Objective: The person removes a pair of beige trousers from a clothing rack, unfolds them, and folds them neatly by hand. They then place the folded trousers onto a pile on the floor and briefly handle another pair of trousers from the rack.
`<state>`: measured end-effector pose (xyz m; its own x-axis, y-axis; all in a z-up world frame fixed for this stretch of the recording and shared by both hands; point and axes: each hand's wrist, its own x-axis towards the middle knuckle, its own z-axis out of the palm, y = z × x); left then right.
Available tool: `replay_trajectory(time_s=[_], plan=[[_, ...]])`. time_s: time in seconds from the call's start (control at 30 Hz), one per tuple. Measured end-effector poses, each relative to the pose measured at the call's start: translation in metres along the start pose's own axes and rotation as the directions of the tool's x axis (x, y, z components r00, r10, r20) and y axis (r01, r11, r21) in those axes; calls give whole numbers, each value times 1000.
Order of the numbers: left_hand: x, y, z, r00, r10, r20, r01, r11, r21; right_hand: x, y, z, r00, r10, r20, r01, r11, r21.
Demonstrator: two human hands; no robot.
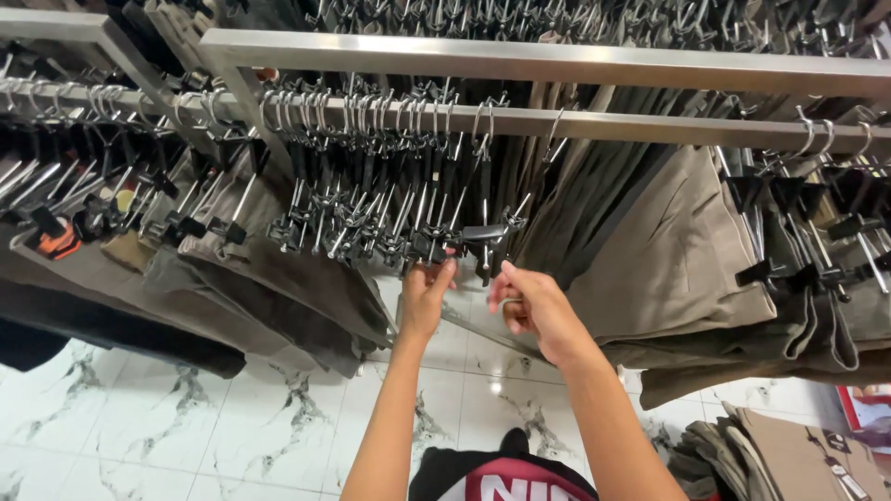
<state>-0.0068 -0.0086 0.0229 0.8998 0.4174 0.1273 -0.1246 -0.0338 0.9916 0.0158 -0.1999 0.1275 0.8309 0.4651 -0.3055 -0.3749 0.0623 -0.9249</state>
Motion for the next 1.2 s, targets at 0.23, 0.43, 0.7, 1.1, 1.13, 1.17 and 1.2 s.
replay_trajectory(time_s=[0.23,0.43,0.7,1.1,1.13,1.17,1.2], plan=[[-11,21,13,994,-7,-108,20,993,120,-9,-10,4,978,14,209,-34,995,93],[-16,25,17,992,-5,-125,23,989,146,-6,-4,-5,969,24,244,-83,968,236],[-3,39,14,988,-108,-108,127,973,192,5,-10,5,974,52,219,-116,951,288],[10,8,15,947,-320,27,320,947,-5,24,7,26,993,104,63,-120,762,637],[8,12,16,958,-287,1,287,958,-4,23,7,27,995,90,41,-96,769,632],[6,13,20,957,-291,9,291,957,-5,24,10,26,995,92,33,-91,768,634],[4,14,25,971,-228,-71,231,972,31,25,13,24,997,72,16,-67,791,608]])
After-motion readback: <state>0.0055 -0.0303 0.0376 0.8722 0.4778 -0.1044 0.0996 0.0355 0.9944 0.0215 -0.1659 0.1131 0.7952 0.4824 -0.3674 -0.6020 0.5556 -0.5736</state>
